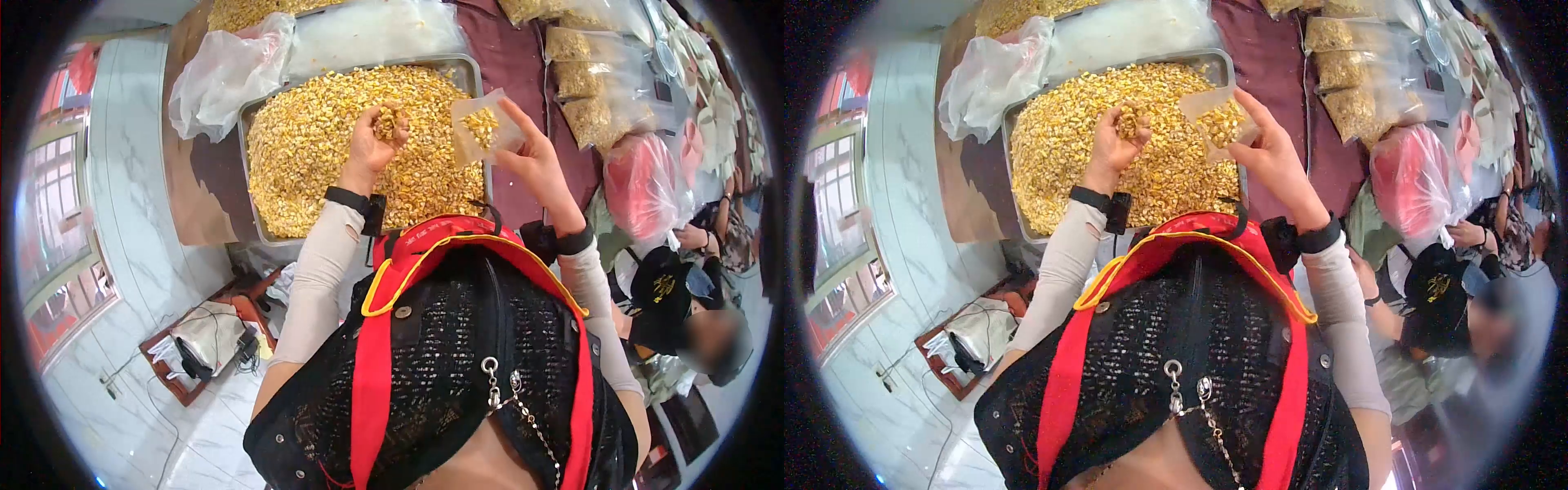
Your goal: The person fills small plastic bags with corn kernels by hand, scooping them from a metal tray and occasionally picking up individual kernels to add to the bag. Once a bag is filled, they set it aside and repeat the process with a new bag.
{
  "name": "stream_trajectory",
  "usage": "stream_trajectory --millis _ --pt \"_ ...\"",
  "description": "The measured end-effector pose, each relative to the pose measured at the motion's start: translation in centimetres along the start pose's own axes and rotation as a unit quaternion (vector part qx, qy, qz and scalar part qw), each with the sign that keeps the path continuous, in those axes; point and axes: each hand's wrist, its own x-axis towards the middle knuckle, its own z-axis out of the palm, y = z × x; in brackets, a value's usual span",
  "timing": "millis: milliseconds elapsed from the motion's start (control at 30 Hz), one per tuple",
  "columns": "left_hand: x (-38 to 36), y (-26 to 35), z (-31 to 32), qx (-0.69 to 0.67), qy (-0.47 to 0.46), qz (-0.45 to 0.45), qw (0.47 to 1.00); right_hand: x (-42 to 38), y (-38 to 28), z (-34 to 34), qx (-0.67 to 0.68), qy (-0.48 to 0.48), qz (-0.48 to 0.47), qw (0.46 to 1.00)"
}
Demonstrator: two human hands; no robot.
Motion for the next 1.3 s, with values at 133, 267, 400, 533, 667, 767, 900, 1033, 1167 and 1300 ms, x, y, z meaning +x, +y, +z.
stream_trajectory --millis 133,267,400,533,667,767,900,1033,1167,1300 --pt "-2.2 0.2 2.8 -0.103 0.011 0.029 0.994 1.8 2.6 0.2 -0.014 -0.019 -0.035 0.999" --pt "-3.4 -0.9 7.2 -0.141 0.000 0.061 0.988 2.3 3.9 0.7 -0.055 -0.026 -0.015 0.998" --pt "-3.5 -0.8 10.3 -0.138 -0.108 0.046 0.983 2.6 3.2 0.8 -0.206 -0.027 -0.068 0.976" --pt "-3.7 -1.4 13.7 -0.026 -0.135 0.085 0.987 2.8 4.0 0.7 -0.133 -0.025 -0.072 0.988" --pt "-3.0 -3.7 15.0 0.038 -0.091 0.144 0.985 2.5 3.2 0.9 -0.143 -0.016 -0.079 0.986" --pt "-2.5 -5.3 15.0 0.152 -0.086 0.236 0.956 2.2 2.2 1.1 -0.140 -0.019 -0.036 0.989" --pt "-1.5 -6.1 14.7 0.183 -0.078 0.297 0.934 2.6 3.2 1.2 -0.143 -0.012 -0.066 0.987" --pt "-1.6 -6.3 14.6 0.194 -0.061 0.317 0.926 2.8 3.5 1.3 -0.116 -0.010 -0.057 0.992" --pt "-1.3 -6.4 14.2 0.203 -0.055 0.318 0.924 3.1 3.8 1.1 -0.132 -0.018 -0.099 0.986" --pt "-1.1 -6.3 14.1 0.242 -0.065 0.322 0.913 2.7 3.0 1.2 -0.119 -0.010 -0.054 0.991"
